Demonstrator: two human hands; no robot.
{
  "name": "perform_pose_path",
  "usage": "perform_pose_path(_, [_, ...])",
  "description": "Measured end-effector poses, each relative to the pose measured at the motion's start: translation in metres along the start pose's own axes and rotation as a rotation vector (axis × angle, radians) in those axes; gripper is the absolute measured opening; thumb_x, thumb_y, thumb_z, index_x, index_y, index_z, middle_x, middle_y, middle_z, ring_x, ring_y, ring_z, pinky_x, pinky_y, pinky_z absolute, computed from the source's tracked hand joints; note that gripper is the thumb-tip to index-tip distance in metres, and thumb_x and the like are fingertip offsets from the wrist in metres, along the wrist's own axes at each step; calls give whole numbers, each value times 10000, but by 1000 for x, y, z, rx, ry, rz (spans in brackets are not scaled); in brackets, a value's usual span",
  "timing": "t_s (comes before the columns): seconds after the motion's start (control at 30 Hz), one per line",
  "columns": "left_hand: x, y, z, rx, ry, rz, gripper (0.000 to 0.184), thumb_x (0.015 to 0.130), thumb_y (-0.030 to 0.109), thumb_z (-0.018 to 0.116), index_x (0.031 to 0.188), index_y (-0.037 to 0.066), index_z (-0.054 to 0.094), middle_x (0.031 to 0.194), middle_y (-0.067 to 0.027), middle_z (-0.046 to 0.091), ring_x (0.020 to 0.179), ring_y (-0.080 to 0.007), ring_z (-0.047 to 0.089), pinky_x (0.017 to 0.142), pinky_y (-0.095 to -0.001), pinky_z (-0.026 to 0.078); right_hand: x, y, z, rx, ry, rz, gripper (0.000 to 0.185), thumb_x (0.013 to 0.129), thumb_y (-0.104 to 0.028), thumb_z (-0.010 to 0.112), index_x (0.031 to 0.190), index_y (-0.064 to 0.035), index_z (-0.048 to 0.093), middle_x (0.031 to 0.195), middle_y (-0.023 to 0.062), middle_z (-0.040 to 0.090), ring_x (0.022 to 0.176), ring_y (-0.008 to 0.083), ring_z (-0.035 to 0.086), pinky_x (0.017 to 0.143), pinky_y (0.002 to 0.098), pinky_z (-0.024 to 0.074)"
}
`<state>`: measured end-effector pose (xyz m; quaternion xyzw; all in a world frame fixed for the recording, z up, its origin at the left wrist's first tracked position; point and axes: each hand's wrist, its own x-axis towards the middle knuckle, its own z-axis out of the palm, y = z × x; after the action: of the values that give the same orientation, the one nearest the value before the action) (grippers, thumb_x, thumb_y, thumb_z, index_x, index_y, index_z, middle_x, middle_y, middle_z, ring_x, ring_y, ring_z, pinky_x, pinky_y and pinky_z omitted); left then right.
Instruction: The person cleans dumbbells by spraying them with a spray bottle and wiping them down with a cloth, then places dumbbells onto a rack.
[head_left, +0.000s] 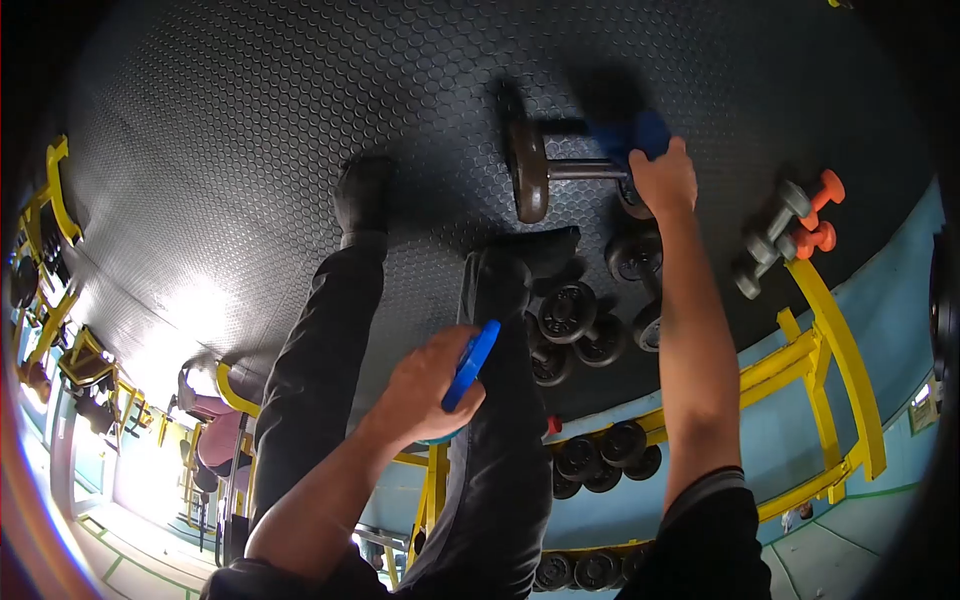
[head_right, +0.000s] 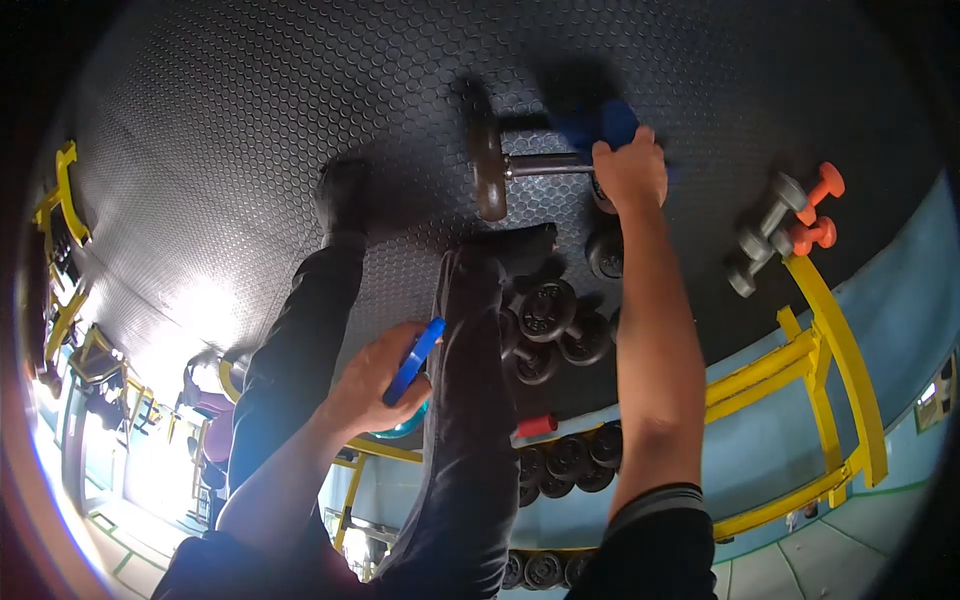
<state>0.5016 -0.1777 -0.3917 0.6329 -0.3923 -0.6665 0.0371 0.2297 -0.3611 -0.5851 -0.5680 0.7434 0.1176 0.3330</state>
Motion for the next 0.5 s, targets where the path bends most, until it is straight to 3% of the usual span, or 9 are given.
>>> perform_pose_path(0.07, [1, 0, -2, 21, -5, -2, 455, 738, 120, 570, 1188, 79, 513, 855, -183, 612, 747, -358, 630, 695, -424, 497, 4, -31, -13, -225, -49, 224, 541, 775, -385, 676, 1108, 34, 594, 1105, 214, 625, 1085, 343, 586, 927, 396, 454])
perform_pose_path(0.1, [1, 2, -3, 25, -18, 0, 455, 739, 117, 567, 1190, 81, 512, 857, -185, 613, 741, -357, 630, 688, -425, 497, 9, -29, -13, -227, -66, 226, 541, 775, -385, 676, 1108, 34, 594, 1105, 214, 625, 1085, 343, 586, 927, 396, 454])
perform_pose_path(0.17, [-2, 4, 0, 16, -53, 11, 455, 740, 114, 565, 1192, 83, 511, 859, -186, 614, 734, -355, 630, 682, -427, 498, 20, -8, -28, 216, -219, 198, 482, 805, -364, 651, 1068, 38, 621, 1032, 184, 653, 1015, 287, 625, 864, 362, 471])
perform_pose_path(0.2, [-1, 4, 1, -4, -43, -5, 451, 742, 114, 563, 1189, 83, 513, 852, -185, 614, 719, -347, 630, 668, -424, 496, 15, 4, -29, 209, -207, 203, 482, 805, -364, 651, 1068, 38, 621, 1032, 184, 653, 1015, 287, 625, 864, 362, 471])
perform_pose_path(0.27, [1, 6, 0, -24, -41, -4, 446, 743, 113, 560, 1187, 83, 514, 845, -183, 614, 704, -339, 630, 655, -422, 495, -14, 40, -20, 869, 163, 484, 412, 839, -317, 617, 1025, 50, 640, 992, 146, 664, 1008, 245, 626, 833, 336, 469])
perform_pose_path(0.33, [2, 6, 0, -3, -55, -39, 440, 741, 101, 559, 1179, 83, 523, 828, -171, 613, 676, -315, 629, 631, -403, 491, -59, 44, -15, 1085, 307, 666, 394, 887, -304, 538, 1070, 34, 624, 1059, 125, 648, 1022, 258, 619, 876, 357, 475])
perform_pose_path(0.4, [4, 2, 2, 11, -49, -12, 440, 741, 93, 560, 1179, 81, 525, 826, -163, 615, 667, -306, 629, 629, -387, 490, -92, 59, 4, 1723, 204, 702, 386, 926, -287, 421, 1144, -24, 602, 1165, 127, 615, 1026, 272, 609, 933, 448, 472])
perform_pose_path(0.47, [8, 4, 0, 36, -54, 18, 441, 740, 86, 561, 1179, 79, 528, 823, -155, 618, 658, -296, 629, 627, -371, 489, -105, 51, 21, 2152, 49, 877, 403, 921, -269, 367, 1166, -48, 598, 1197, 136, 605, 1060, 297, 602, 984, 494, 439])
perform_pose_path(0.5, [9, 8, -4, 34, -97, -26, 457, 731, 112, 583, 1180, 57, 516, 864, -183, 610, 721, -344, 623, 677, -407, 490, -103, 48, 32, 2169, 72, 873, 403, 921, -269, 367, 1166, -48, 598, 1197, 136, 605, 1060, 297, 602, 984, 494, 439])
